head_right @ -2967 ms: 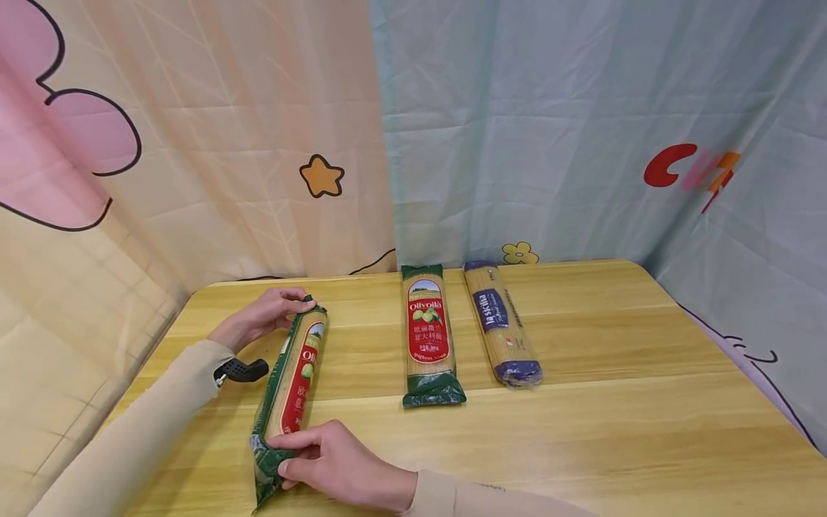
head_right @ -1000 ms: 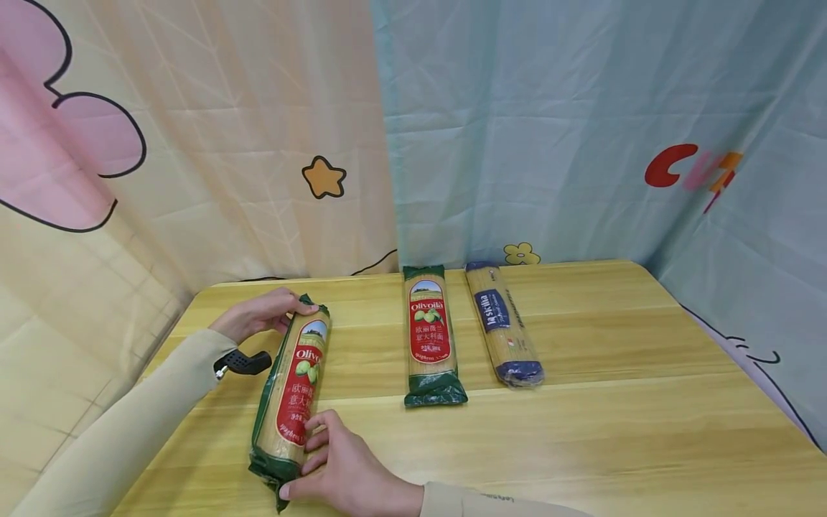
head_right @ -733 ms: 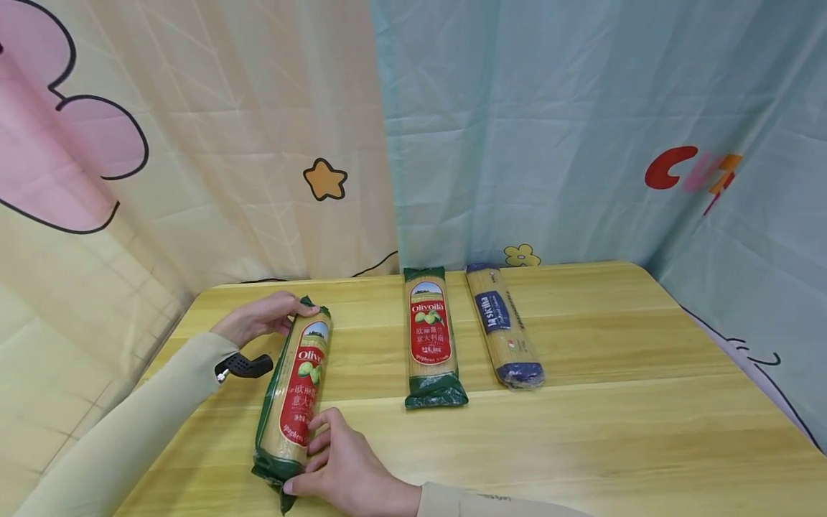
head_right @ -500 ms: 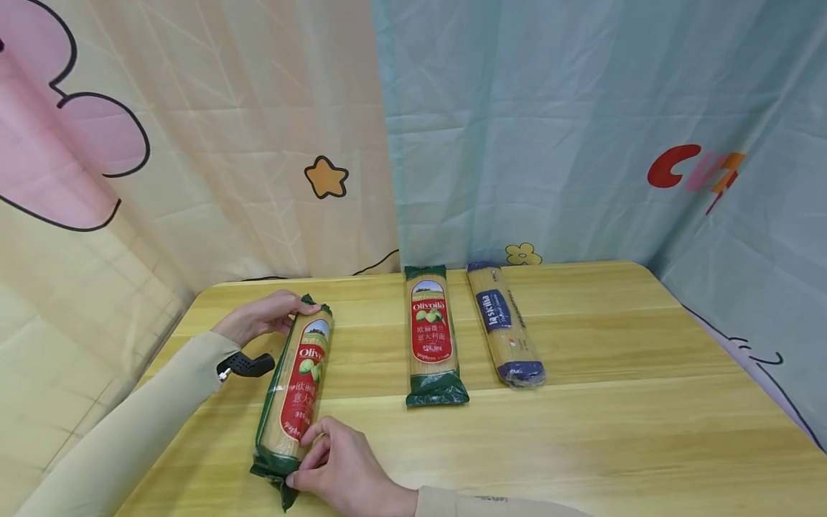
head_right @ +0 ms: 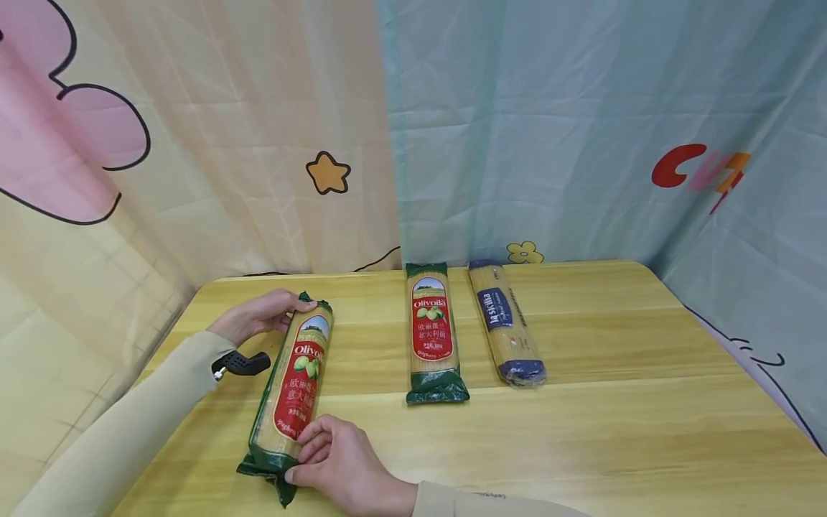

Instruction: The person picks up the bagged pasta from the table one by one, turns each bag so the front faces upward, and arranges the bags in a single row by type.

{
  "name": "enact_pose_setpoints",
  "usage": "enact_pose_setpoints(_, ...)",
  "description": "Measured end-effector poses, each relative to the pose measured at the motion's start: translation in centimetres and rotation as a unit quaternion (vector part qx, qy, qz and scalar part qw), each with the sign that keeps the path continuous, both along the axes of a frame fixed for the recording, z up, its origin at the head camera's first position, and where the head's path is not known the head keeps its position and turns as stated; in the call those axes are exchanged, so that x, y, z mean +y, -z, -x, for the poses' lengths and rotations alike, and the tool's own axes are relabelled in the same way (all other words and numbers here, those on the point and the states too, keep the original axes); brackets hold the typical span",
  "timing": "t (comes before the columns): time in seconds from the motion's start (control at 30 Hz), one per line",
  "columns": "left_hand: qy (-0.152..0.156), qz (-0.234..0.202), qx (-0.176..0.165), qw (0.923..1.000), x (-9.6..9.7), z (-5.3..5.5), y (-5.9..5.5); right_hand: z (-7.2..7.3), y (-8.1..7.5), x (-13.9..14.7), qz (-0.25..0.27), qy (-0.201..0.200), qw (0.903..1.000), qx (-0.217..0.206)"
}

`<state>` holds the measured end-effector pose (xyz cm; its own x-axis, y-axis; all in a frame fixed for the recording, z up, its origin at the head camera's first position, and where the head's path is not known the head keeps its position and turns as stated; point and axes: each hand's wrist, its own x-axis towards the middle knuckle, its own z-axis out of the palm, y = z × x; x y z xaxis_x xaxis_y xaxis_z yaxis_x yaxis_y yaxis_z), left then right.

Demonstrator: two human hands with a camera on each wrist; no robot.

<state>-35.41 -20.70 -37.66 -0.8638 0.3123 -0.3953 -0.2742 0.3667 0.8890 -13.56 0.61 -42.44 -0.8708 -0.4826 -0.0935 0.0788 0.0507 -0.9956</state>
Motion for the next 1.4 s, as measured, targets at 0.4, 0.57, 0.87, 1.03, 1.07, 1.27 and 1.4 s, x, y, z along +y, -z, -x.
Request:
enact_pose_setpoints(0.4, -0.021, -0.002, -0.013, 0.9997, 0.1, 0.0, -0.1, -0.1, -0.1, 0.1, -0.027, -0.052, 0.9982, -0.013)
enact_pose_setpoints(0.57, -0.029, -0.011, -0.017, 0.9994, 0.0, -0.1, 0.2, -0.3, 0.1, -0.2, -0.021, -0.025, 0.9990, -0.031)
enact_pose_setpoints(0.87, -0.031, -0.029, -0.018, 0.9989, -0.1, -0.5, 0.5, -0.1, 0.2, -0.4, -0.021, -0.019, 0.9996, 0.004)
enact_pose_setpoints(1.03, -0.037, -0.040, -0.030, 0.9981, -0.6, -0.6, 0.9, 0.1, 0.2, -0.3, -0.030, -0.026, 0.9984, 0.038)
enact_pose_setpoints(1.07, -0.038, -0.037, -0.031, 0.9981, -0.8, -0.6, 1.0, 0.1, 0.2, -0.2, -0.031, -0.028, 0.9981, 0.044)
enact_pose_setpoints(1.27, -0.040, -0.022, -0.031, 0.9985, -1.6, -0.5, 1.2, 0.2, 0.3, -0.1, -0.031, -0.042, 0.9959, 0.074)
enact_pose_setpoints(1.4, -0.043, 0.003, -0.021, 0.9989, -1.6, -0.5, 1.2, 0.4, 0.2, 0.0, -0.027, -0.061, 0.9941, 0.085)
